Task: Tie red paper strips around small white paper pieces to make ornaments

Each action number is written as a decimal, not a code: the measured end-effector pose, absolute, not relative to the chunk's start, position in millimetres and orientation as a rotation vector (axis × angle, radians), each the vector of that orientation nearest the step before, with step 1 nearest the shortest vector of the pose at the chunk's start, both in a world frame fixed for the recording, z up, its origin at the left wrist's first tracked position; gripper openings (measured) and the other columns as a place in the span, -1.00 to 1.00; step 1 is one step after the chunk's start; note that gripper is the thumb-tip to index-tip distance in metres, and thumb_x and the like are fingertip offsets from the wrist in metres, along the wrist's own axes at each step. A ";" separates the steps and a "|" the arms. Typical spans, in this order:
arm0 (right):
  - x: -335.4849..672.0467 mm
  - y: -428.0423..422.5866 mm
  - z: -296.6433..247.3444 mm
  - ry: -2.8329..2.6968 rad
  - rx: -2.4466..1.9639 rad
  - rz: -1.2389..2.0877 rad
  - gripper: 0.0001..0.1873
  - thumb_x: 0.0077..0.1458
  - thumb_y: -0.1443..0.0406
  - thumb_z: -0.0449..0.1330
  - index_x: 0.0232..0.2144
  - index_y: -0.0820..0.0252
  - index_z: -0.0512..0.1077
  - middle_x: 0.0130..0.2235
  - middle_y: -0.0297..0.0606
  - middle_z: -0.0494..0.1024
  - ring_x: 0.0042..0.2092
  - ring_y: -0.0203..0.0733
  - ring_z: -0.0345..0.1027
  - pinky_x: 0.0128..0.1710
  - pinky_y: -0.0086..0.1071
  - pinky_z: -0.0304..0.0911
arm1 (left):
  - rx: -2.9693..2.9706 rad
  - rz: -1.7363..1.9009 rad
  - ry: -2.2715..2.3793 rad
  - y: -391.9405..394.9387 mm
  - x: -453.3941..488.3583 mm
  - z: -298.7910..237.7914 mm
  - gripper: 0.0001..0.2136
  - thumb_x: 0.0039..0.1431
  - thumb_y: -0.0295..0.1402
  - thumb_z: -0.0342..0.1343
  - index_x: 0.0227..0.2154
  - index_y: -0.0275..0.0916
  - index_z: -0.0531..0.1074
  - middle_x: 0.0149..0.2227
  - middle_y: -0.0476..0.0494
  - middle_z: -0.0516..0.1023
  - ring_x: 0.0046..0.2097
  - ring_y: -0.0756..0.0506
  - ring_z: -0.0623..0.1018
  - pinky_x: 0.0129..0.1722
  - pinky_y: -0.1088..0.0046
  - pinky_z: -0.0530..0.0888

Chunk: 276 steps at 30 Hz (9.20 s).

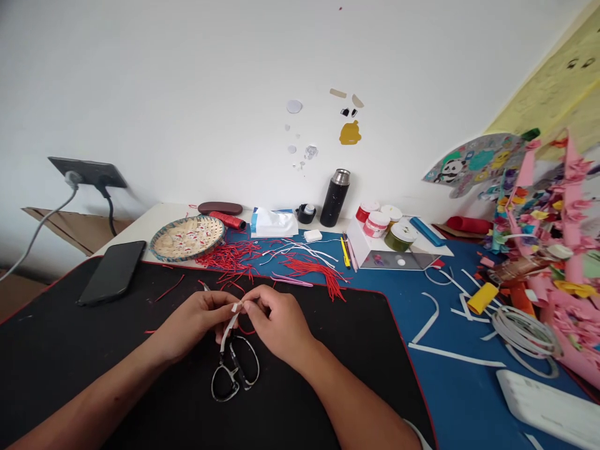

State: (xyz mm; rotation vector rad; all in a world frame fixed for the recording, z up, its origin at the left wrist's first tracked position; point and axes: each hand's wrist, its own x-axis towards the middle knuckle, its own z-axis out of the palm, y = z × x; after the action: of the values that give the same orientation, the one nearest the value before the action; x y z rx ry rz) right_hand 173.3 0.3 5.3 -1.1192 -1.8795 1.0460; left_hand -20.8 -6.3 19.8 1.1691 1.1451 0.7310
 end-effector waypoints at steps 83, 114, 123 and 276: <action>171.6 3.6 4.7 -1.535 -1.120 1.546 -0.69 0.27 0.06 0.21 -0.35 0.16 0.36 -0.65 -0.54 0.31 -0.66 -0.40 0.11 -0.64 -0.52 0.02 | 1.478 0.853 1.132 -17.2 -14.6 19.9 -0.76 0.24 -0.21 0.21 -0.12 -0.19 0.63 -0.22 -0.12 0.72 -0.26 -0.16 0.64 -0.22 0.37 0.53; 169.5 0.3 3.8 -1.655 -1.184 1.377 -0.87 0.30 0.25 0.18 -0.28 0.18 0.48 -0.55 -0.46 0.40 -0.57 -0.37 0.21 -0.55 -0.47 0.09 | 1.549 0.859 1.235 -16.1 -11.9 17.6 -0.50 0.23 -0.21 0.14 0.21 -0.21 0.40 -0.35 0.01 0.53 -0.35 -0.09 0.48 -0.32 0.38 0.42; 169.9 1.8 6.5 -1.605 -1.143 1.430 -0.86 0.30 0.25 0.17 -0.27 0.20 0.47 -0.60 -0.51 0.33 -0.61 -0.38 0.15 -0.57 -0.48 0.07 | 1.613 0.889 1.266 -16.2 -12.9 15.3 -0.53 0.25 -0.22 0.14 0.21 -0.16 0.40 -0.35 0.02 0.55 -0.35 -0.09 0.49 -0.33 0.40 0.41; 170.3 -4.0 11.7 -1.766 -1.111 1.359 -0.87 0.26 0.25 0.25 -0.32 0.19 0.51 -0.42 -0.38 0.49 -0.44 -0.35 0.26 -0.44 -0.47 0.14 | 0.875 0.978 0.904 -3.9 -26.9 17.6 -0.69 0.00 -0.17 0.49 -0.30 -0.28 0.63 -0.53 -0.06 0.60 -0.49 -0.02 0.53 -0.48 0.52 0.45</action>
State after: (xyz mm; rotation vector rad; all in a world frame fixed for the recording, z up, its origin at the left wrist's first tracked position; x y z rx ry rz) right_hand 170.3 -4.0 11.7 -1.1108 -1.7662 1.3593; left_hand -26.9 -3.9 17.6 0.8750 0.9036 0.9785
